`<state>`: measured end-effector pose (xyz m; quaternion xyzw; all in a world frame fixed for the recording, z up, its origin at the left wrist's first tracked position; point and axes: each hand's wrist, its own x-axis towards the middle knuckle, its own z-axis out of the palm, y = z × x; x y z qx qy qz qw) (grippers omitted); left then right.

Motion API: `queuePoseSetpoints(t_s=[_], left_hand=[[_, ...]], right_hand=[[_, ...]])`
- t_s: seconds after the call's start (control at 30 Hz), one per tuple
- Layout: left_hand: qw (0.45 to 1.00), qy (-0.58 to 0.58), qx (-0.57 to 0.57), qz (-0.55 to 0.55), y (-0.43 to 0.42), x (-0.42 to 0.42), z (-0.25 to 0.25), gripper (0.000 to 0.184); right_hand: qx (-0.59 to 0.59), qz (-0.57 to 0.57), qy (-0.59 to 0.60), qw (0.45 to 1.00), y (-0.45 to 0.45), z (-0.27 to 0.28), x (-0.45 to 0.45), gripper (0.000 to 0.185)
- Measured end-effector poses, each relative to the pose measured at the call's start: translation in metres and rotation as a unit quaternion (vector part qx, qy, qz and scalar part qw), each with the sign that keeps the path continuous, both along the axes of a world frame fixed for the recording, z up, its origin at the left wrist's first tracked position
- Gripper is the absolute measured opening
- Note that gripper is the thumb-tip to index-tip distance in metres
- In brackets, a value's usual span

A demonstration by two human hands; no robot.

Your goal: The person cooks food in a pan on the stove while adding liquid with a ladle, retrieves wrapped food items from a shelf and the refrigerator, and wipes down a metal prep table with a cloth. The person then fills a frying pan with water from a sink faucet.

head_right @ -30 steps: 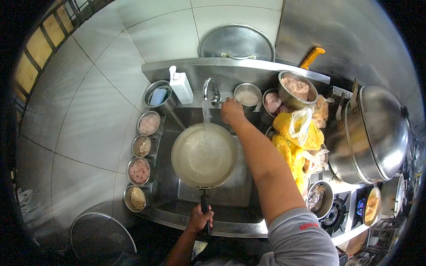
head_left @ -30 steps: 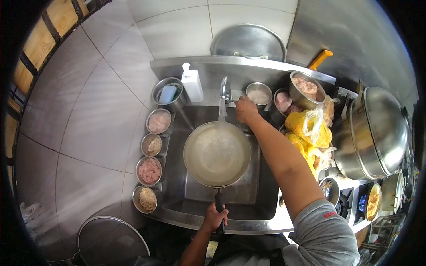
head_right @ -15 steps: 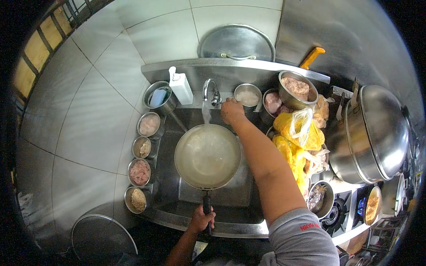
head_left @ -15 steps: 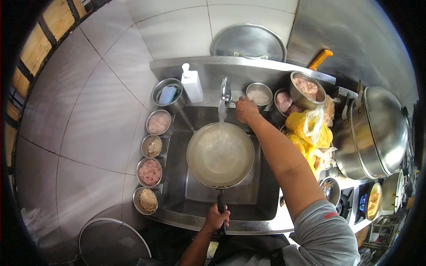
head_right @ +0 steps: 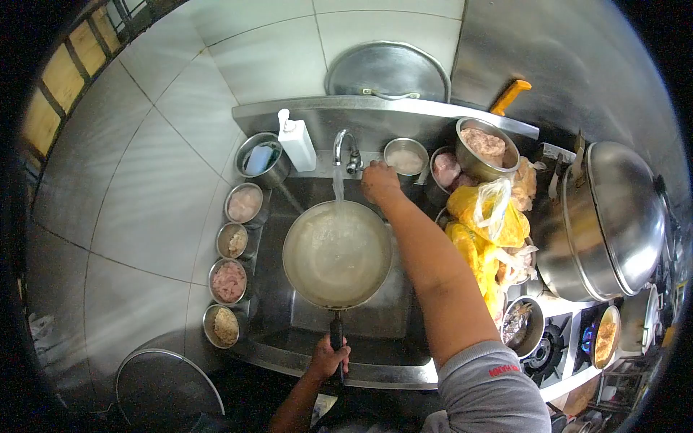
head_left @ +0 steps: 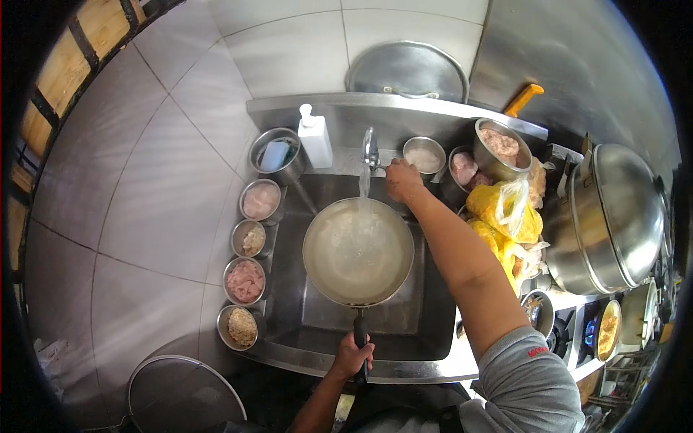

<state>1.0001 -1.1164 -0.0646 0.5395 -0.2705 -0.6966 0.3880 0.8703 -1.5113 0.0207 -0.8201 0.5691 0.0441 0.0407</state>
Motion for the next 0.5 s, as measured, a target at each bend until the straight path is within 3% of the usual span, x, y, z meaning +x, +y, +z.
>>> queuePoseSetpoints(t_s=[0.5], left_hand=[[1.000, 0.005, -0.015, -0.013, -0.006, 0.001, -0.002, 0.022]], right_hand=[[0.031, 0.007, 0.006, 0.999, -0.017, 0.005, 0.002, 0.029]])
